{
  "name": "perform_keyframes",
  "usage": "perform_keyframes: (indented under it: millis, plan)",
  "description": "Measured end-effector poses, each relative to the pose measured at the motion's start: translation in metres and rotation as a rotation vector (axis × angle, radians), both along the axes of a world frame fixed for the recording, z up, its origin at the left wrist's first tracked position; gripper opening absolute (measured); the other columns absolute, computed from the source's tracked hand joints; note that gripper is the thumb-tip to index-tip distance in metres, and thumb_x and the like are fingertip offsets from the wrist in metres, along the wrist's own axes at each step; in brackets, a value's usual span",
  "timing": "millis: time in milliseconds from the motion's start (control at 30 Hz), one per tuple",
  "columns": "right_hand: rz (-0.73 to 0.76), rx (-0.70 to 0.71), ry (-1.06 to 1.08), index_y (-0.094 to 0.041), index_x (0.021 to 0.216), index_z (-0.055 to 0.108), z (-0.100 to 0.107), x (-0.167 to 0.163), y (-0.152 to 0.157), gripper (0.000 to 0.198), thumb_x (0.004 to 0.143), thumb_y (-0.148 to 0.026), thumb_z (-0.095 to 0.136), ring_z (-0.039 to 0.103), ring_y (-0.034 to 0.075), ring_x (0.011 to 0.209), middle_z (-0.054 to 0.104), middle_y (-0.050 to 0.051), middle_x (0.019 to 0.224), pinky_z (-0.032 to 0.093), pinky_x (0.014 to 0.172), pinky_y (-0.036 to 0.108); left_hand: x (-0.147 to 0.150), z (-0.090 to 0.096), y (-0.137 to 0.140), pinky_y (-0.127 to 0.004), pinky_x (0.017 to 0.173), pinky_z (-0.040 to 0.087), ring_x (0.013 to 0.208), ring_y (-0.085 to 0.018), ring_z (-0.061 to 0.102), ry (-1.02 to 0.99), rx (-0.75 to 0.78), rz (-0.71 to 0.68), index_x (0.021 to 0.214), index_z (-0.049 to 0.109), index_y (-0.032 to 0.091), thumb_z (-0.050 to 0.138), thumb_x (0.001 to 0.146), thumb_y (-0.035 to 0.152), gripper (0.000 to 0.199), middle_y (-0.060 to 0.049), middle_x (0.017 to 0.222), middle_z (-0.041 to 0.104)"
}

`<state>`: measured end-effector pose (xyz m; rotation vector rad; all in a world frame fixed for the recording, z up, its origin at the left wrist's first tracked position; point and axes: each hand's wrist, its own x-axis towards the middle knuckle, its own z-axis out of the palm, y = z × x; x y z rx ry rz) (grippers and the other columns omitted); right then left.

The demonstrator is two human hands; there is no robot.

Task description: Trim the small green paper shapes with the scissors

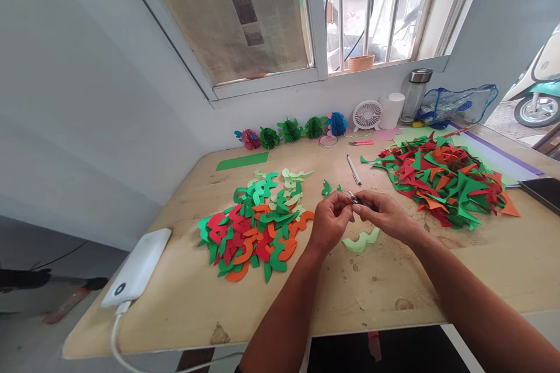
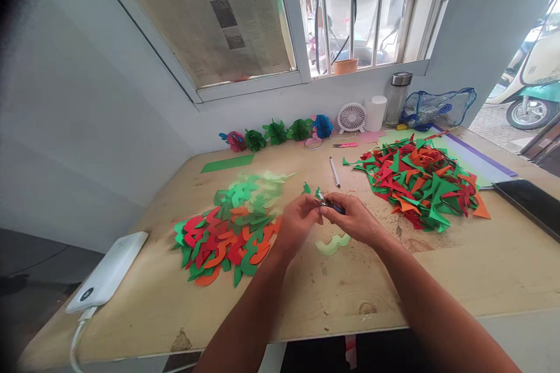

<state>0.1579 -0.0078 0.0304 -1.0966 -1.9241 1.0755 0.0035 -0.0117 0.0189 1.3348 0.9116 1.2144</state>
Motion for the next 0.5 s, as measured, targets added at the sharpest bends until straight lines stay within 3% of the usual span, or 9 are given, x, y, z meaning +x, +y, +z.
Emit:
perform_keyframes:
  millis: [500]
  plan:
    - [-0.009,0.029,-0.037,-0.018,0.074,0.053,-0.0009,0.0003,0.0001,0.029,0.087,-0.043,0.048,0.039,0.011,0.058,0.045,-0.002,0.062,0.032,0.051,0.023,0.0005,-0.0019,0.0008,-0.021,0.054,0.044,0.053,-0.008,0.052,-0.005,-0.017,0.006,0.070,0.053,0.017,0.058,0.071,0.020,0.007,0.003,0.062,0.054]
